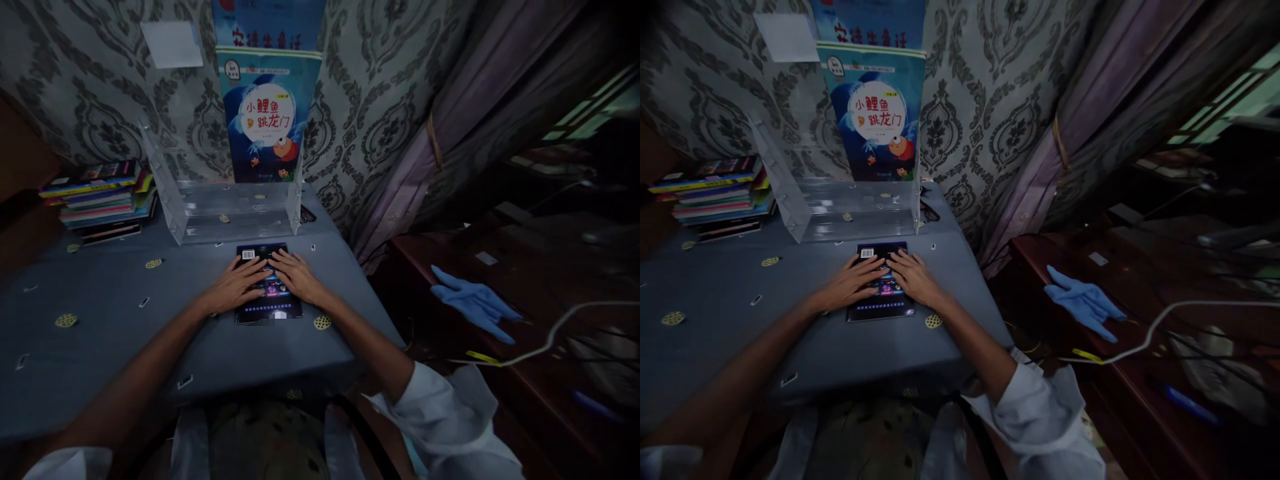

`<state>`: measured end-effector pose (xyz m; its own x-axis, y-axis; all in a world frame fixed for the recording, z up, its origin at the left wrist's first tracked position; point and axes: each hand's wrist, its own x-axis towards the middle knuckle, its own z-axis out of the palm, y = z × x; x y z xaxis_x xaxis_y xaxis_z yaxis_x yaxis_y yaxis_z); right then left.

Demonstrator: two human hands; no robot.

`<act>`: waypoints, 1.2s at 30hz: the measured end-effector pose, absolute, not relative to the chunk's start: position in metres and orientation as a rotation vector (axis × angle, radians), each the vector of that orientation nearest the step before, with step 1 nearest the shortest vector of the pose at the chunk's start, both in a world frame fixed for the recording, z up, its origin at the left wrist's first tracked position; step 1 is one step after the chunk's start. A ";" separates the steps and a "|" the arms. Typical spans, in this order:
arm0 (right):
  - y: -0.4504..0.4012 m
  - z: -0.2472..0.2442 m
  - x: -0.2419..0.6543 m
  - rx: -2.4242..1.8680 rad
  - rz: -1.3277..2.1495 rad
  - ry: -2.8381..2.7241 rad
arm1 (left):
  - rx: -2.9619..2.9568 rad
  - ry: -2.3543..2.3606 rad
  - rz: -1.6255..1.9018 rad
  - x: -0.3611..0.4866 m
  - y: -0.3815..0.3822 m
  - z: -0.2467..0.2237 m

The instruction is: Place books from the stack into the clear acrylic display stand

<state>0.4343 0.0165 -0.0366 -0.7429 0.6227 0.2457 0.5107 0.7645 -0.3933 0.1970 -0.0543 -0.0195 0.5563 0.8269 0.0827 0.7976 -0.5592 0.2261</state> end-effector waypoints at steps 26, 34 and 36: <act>-0.052 -0.023 0.473 -0.845 0.523 -2.622 | 2.622 1.270 0.266 0.209 -0.100 -0.009; -0.083 -0.022 0.483 -0.793 0.536 -2.645 | 2.582 1.237 0.232 0.214 -0.147 -0.005; -0.094 -0.021 0.489 -0.775 0.558 -2.669 | 2.568 1.227 0.250 0.216 -0.160 -0.006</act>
<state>0.4887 -0.0938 -0.0214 -0.8075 0.5620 0.1792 0.4433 0.7785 -0.4443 0.2158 -0.1599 -0.0055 0.6238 0.7809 0.0333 0.7318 -0.5985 0.3260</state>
